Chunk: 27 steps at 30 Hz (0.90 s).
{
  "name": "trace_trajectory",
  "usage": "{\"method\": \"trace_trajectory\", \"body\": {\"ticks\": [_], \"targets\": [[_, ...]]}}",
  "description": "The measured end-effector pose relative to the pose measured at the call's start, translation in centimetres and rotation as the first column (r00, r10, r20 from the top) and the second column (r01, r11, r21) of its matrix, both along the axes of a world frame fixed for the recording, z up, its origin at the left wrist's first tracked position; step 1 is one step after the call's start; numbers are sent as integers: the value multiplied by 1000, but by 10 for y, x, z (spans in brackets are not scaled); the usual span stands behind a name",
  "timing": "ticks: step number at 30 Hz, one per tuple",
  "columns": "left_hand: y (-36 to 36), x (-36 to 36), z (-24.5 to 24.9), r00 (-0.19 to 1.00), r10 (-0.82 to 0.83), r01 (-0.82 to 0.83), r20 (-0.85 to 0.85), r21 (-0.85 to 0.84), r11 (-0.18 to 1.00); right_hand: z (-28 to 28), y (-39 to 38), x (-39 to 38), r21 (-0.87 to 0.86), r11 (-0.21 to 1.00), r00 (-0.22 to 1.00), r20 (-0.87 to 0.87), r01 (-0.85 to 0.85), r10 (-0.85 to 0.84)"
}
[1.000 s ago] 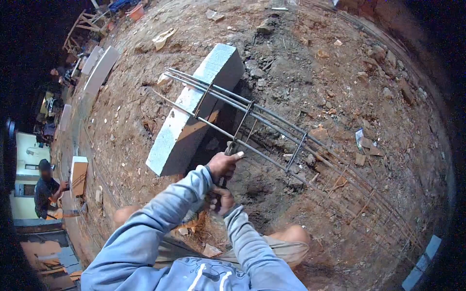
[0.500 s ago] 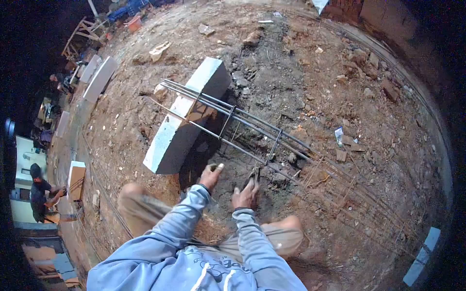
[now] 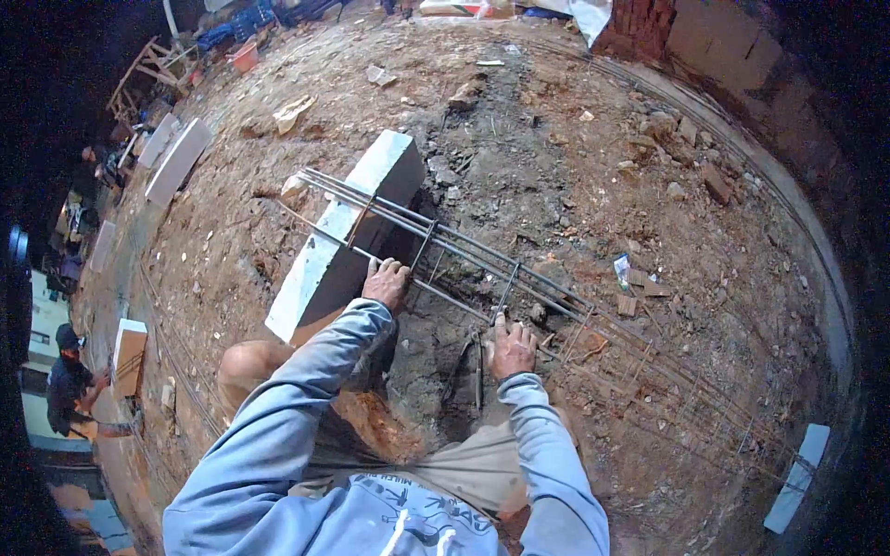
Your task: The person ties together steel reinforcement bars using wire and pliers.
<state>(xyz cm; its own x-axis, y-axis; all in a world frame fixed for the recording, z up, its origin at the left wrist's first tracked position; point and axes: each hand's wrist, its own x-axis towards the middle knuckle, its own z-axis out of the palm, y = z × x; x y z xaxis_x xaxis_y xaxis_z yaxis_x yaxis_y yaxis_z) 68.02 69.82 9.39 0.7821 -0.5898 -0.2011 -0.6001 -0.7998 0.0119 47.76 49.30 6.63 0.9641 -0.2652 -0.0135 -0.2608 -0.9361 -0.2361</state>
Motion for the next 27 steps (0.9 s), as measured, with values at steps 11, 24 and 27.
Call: {"method": "trace_trajectory", "body": {"ticks": [11,24,27], "targets": [[14,59,150,860,-411,395,-303,-116,912,149,-55,28,571,795,948,-85,-206,307],[-78,-20,82,978,167,-12,121,-775,632,56,-108,104,280,957,989,-139,80,-42],[-46,-64,75,973,220,-191,-70,-781,595,2,-111,105,186,972,986,-117,142,-122]]}}
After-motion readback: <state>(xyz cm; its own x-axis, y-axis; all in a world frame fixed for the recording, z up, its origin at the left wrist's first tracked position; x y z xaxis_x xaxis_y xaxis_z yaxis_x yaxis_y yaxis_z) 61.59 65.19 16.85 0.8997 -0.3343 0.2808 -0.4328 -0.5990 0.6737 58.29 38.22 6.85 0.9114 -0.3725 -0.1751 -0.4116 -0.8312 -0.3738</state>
